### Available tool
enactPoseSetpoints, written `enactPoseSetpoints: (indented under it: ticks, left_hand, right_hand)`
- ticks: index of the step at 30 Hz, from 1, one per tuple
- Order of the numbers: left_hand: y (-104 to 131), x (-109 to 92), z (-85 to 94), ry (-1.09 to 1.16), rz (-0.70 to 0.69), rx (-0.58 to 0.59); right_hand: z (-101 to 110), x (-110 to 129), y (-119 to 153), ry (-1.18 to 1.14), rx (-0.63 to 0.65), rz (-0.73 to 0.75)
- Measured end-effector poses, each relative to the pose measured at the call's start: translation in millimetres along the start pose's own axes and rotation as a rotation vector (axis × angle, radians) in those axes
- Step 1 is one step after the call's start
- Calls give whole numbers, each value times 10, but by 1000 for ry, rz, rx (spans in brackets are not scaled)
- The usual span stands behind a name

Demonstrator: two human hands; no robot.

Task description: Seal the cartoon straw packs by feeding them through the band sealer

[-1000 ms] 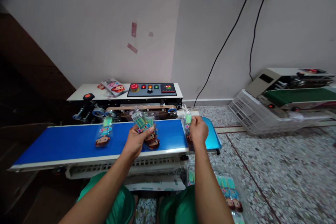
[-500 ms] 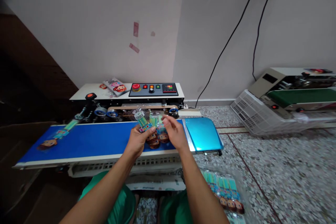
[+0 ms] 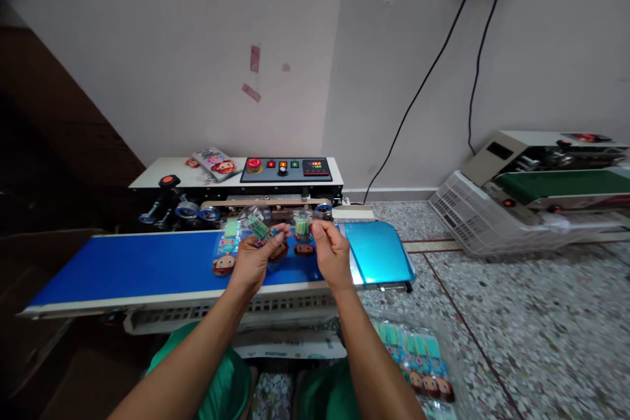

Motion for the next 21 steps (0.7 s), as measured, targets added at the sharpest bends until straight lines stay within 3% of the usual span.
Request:
enactPoseSetpoints:
  ticks: [5,11,21]
  left_hand:
    - [7,-17,1,2,22,-51]
    - [-1,-29,18,-27,10,-99]
    - [26,-53,11,-86,25,-67]
  right_hand:
    - [25,33,10,69,21,2]
    - [87,15,-5,97,-48,13]
    - [140,-3,-51,102,-108,-12]
Point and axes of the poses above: each hand's wrist, its own y-axis away from the middle knuckle, its own z-axis out of the back of the hand, x = y × z, the point moved 1 cm from there along -y, towards the middle knuckle, and after that the axes turned 4 degrees about z, right-handed, at the moved point
